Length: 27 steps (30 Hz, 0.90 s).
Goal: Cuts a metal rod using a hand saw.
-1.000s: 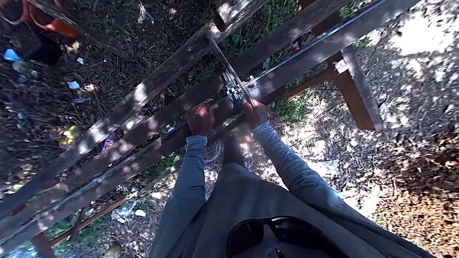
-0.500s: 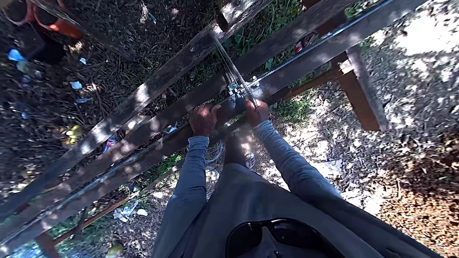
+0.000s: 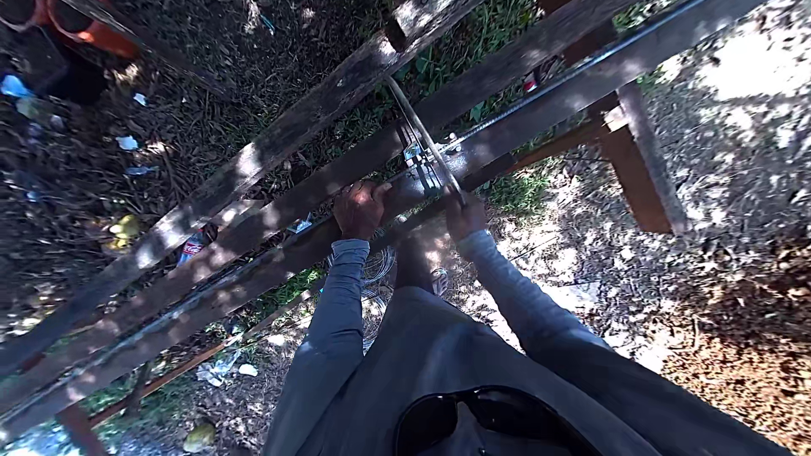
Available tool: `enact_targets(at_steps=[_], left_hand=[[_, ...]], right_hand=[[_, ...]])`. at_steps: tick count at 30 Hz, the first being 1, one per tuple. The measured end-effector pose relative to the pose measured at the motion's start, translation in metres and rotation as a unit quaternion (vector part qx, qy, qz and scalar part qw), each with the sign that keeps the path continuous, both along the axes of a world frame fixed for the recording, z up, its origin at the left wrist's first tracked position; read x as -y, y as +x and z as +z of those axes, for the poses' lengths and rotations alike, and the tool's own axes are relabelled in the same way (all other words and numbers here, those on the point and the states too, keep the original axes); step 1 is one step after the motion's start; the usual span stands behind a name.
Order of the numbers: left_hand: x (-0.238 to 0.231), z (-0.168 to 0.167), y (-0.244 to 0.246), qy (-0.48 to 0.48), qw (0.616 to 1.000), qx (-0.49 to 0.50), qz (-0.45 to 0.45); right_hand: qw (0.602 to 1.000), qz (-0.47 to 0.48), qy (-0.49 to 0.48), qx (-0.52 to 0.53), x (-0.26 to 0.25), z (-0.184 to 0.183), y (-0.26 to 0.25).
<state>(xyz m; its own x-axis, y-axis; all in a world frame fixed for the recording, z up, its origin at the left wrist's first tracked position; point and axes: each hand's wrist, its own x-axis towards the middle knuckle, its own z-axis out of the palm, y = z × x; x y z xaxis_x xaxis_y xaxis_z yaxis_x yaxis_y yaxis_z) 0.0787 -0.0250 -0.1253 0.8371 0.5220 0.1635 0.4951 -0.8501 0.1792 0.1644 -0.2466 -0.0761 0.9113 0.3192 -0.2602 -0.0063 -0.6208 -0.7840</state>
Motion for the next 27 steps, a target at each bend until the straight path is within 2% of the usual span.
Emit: enact_targets(at_steps=[2, 3, 6, 9, 11, 13, 16, 18, 20, 23, 27], left_hand=[[0.000, 0.001, -0.002, 0.010, 1.000, -0.004, -0.001], [0.001, 0.002, -0.001, 0.014, 1.000, -0.003, -0.002], [0.001, 0.002, -0.001, 0.019, 1.000, 0.007, -0.001], [0.003, 0.000, -0.002, 0.020, 1.000, 0.006, 0.001], [0.003, 0.003, -0.002, 0.008, 1.000, -0.003, 0.005], [0.002, 0.004, -0.001, 0.008, 1.000, -0.007, 0.009], [0.000, 0.003, 0.000, 0.004, 1.000, -0.010, 0.004], [0.001, 0.002, -0.004, 0.004, 1.000, -0.008, -0.001], [-0.001, 0.002, -0.002, 0.014, 1.000, 0.002, -0.007], [-0.001, 0.003, -0.001, 0.019, 1.000, 0.005, -0.009], [0.000, 0.003, -0.001, 0.010, 1.000, 0.002, 0.001]], right_hand=[[0.999, -0.019, 0.045, 0.019, -0.028, -0.009, 0.020], [0.998, -0.020, 0.058, 0.020, -0.027, -0.010, 0.022], [0.999, 0.008, 0.043, 0.026, 0.024, -0.015, -0.013], [0.997, -0.005, 0.075, 0.036, 0.100, -0.032, -0.069], [0.996, 0.000, 0.086, 0.036, 0.124, -0.022, -0.088], [0.997, -0.003, 0.060, 0.039, 0.107, -0.005, -0.077], [1.000, 0.003, 0.009, 0.017, 0.030, 0.001, -0.023], [0.999, -0.001, 0.039, 0.024, -0.012, -0.014, 0.007], [0.997, -0.006, 0.068, 0.044, -0.022, -0.018, 0.016], [1.000, 0.009, 0.022, 0.017, 0.018, -0.009, -0.013], [0.996, -0.008, 0.077, 0.033, 0.104, -0.023, -0.074]])
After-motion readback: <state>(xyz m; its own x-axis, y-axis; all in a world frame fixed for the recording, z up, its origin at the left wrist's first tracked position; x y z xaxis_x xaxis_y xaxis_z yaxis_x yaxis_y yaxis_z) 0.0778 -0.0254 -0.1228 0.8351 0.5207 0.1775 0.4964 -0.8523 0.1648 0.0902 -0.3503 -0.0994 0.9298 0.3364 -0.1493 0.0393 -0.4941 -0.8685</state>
